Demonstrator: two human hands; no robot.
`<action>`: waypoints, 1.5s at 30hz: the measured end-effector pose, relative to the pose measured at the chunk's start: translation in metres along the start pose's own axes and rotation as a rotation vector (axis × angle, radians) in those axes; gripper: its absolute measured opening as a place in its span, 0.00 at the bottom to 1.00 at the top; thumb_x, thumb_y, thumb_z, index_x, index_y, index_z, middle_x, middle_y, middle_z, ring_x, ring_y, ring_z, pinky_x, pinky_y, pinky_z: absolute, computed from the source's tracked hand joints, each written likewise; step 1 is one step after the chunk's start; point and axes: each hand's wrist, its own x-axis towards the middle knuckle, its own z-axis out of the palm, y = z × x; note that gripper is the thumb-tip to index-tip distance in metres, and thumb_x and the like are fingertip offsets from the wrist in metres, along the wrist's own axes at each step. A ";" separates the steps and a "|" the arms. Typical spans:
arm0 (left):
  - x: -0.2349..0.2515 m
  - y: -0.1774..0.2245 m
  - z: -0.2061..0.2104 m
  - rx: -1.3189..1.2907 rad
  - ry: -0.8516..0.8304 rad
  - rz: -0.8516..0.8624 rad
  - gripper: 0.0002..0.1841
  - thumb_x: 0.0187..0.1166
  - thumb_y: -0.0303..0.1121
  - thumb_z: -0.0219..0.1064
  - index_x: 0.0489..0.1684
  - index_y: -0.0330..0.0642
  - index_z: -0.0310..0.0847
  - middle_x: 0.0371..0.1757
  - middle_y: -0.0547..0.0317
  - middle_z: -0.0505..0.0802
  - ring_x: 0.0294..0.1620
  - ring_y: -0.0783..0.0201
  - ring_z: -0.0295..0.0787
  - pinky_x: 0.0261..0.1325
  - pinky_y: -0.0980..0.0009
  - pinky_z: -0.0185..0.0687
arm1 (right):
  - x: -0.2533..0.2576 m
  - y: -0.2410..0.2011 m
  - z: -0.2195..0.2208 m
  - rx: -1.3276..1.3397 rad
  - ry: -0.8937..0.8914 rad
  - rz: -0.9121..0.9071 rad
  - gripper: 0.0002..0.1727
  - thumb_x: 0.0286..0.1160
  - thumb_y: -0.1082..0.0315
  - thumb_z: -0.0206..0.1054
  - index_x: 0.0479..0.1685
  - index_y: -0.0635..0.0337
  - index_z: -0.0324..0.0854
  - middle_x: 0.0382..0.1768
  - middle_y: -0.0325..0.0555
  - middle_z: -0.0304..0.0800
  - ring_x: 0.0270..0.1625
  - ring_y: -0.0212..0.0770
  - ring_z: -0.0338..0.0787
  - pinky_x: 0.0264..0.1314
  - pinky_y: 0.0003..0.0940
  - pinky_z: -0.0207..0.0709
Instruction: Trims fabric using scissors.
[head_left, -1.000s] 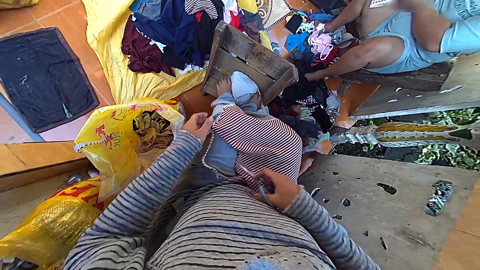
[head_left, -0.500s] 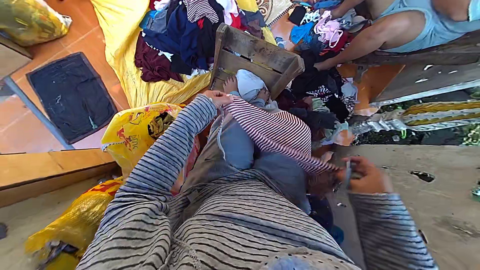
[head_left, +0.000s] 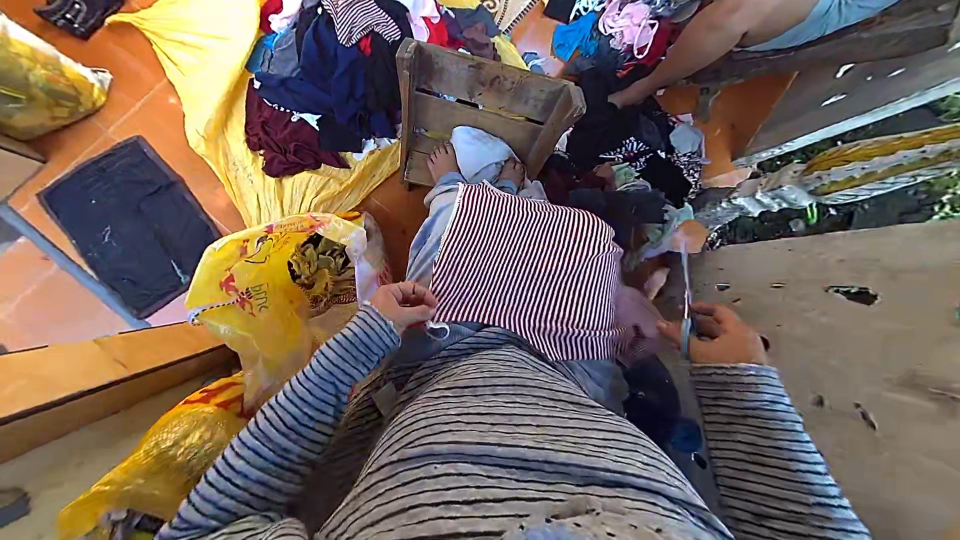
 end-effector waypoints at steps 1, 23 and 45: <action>0.000 -0.001 0.000 0.022 -0.017 0.038 0.11 0.72 0.18 0.70 0.50 0.32 0.86 0.41 0.60 0.91 0.35 0.74 0.88 0.44 0.75 0.87 | -0.009 -0.009 0.009 0.123 -0.004 -0.033 0.30 0.74 0.67 0.73 0.73 0.73 0.69 0.46 0.60 0.89 0.42 0.44 0.90 0.50 0.44 0.86; 0.001 0.020 -0.012 -0.151 -0.128 0.163 0.35 0.69 0.10 0.67 0.80 0.41 0.72 0.68 0.51 0.85 0.42 0.67 0.92 0.43 0.72 0.91 | -0.084 -0.184 0.103 0.470 -1.328 0.044 0.33 0.90 0.40 0.30 0.50 0.58 0.74 0.22 0.36 0.88 0.25 0.35 0.91 0.29 0.28 0.85; -0.009 0.020 0.003 -0.313 0.068 0.060 0.42 0.68 0.09 0.67 0.86 0.46 0.59 0.60 0.47 0.88 0.38 0.63 0.93 0.40 0.72 0.90 | -0.107 -0.208 0.137 0.676 -1.206 0.235 0.16 0.95 0.54 0.47 0.47 0.57 0.69 0.20 0.40 0.84 0.27 0.39 0.92 0.38 0.34 0.90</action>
